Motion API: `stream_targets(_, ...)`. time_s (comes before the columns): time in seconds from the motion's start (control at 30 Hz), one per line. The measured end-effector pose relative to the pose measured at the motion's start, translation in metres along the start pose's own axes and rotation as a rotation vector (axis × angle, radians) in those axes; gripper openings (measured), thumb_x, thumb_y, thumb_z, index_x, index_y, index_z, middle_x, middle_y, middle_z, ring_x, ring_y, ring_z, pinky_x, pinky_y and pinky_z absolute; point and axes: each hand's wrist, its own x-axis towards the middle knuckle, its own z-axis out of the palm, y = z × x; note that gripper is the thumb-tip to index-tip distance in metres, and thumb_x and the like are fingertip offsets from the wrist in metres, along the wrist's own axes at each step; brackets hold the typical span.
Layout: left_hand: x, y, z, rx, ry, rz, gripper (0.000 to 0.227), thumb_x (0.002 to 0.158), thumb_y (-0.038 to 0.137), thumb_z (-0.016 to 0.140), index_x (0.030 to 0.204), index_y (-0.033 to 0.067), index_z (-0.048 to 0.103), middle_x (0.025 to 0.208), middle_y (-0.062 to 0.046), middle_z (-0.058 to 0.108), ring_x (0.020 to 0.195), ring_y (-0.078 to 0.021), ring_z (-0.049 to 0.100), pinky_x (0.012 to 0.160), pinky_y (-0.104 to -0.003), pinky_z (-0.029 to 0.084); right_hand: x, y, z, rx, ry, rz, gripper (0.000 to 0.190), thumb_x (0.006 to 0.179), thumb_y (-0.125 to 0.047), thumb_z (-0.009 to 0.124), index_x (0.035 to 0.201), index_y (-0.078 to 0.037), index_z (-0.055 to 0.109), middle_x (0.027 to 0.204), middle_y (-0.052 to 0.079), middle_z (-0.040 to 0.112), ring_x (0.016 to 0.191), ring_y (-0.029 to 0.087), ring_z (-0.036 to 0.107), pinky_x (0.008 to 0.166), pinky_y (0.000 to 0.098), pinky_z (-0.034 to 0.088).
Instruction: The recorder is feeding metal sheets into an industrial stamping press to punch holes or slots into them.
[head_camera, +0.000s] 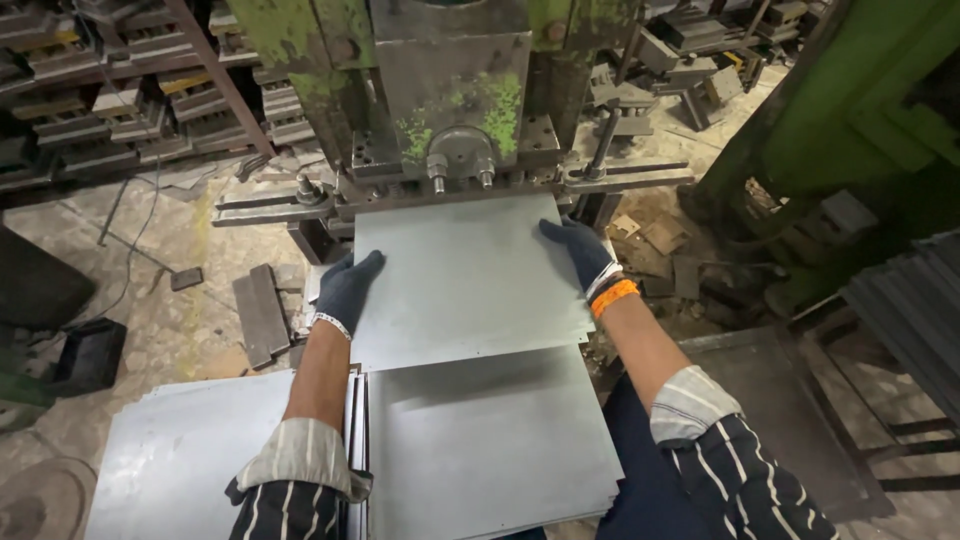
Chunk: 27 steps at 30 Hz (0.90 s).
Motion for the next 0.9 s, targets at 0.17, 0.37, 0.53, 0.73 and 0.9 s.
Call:
stream_targets(0.17, -0.013, 0.0, -0.006, 0.049, -0.037, 0.057, 0.066, 0.081, 0.046, 0.087, 0.135, 0.0168, 0.064, 0.13, -0.013, 0.067, 0.127, -0.0291, 0.061, 0.113, -0.046, 0.043, 0.005, 0.015, -0.003, -0.125, -0.043, -0.177, 0.058, 0.077, -0.025, 0.093, 0.13, -0.021, 0.069, 0.12, 0.005, 0.073, 0.101, 0.021, 0.073, 0.091, 0.0374, 0.059)
stream_targets(0.37, -0.044, -0.031, -0.012, 0.395, -0.094, -0.021, 0.091, 0.088, 0.068, 0.068, 0.158, 0.0176, 0.041, 0.161, -0.013, 0.041, 0.153, -0.0363, 0.026, 0.124, -0.063, 0.003, -0.097, 0.02, 0.011, -0.194, -0.024, -0.227, 0.075, 0.08, -0.017, 0.086, 0.147, -0.013, 0.054, 0.144, 0.009, 0.058, 0.119, 0.026, 0.064, 0.1, 0.0416, 0.055)
stream_targets(0.53, -0.175, -0.053, -0.037, -0.097, -0.066, -0.015, 0.078, 0.086, 0.021, 0.076, 0.153, -0.0003, 0.041, 0.157, -0.027, 0.041, 0.149, -0.0429, 0.031, 0.124, -0.056, 0.025, -0.196, 0.033, 0.005, -0.117, 0.125, -0.064, 0.068, 0.075, -0.009, 0.083, 0.14, -0.014, 0.062, 0.128, 0.009, 0.068, 0.102, 0.027, 0.072, 0.087, 0.0387, 0.059)
stream_targets(0.73, -0.205, -0.061, -0.048, -0.227, -0.025, -0.101, 0.081, 0.08, 0.014, 0.081, 0.15, -0.0025, 0.044, 0.151, -0.027, 0.047, 0.144, -0.0413, 0.04, 0.119, -0.054, 0.034, -0.184, 0.071, -0.016, -0.176, 0.181, -0.037, 0.063, 0.074, -0.013, 0.087, 0.133, -0.013, 0.066, 0.124, 0.007, 0.07, 0.105, 0.025, 0.071, 0.092, 0.0403, 0.057)
stream_targets(0.9, -0.2, -0.047, -0.05, -0.11, 0.114, -0.03, 0.061, 0.079, 0.016, 0.078, 0.136, 0.0022, 0.061, 0.135, -0.024, 0.064, 0.133, -0.0373, 0.055, 0.11, -0.048, 0.049, -0.116, 0.113, -0.054, -1.062, 0.208, -0.144, 0.058, 0.078, -0.061, 0.081, 0.128, -0.031, 0.071, 0.123, -0.003, 0.073, 0.122, 0.022, 0.063, 0.107, 0.0393, 0.049)
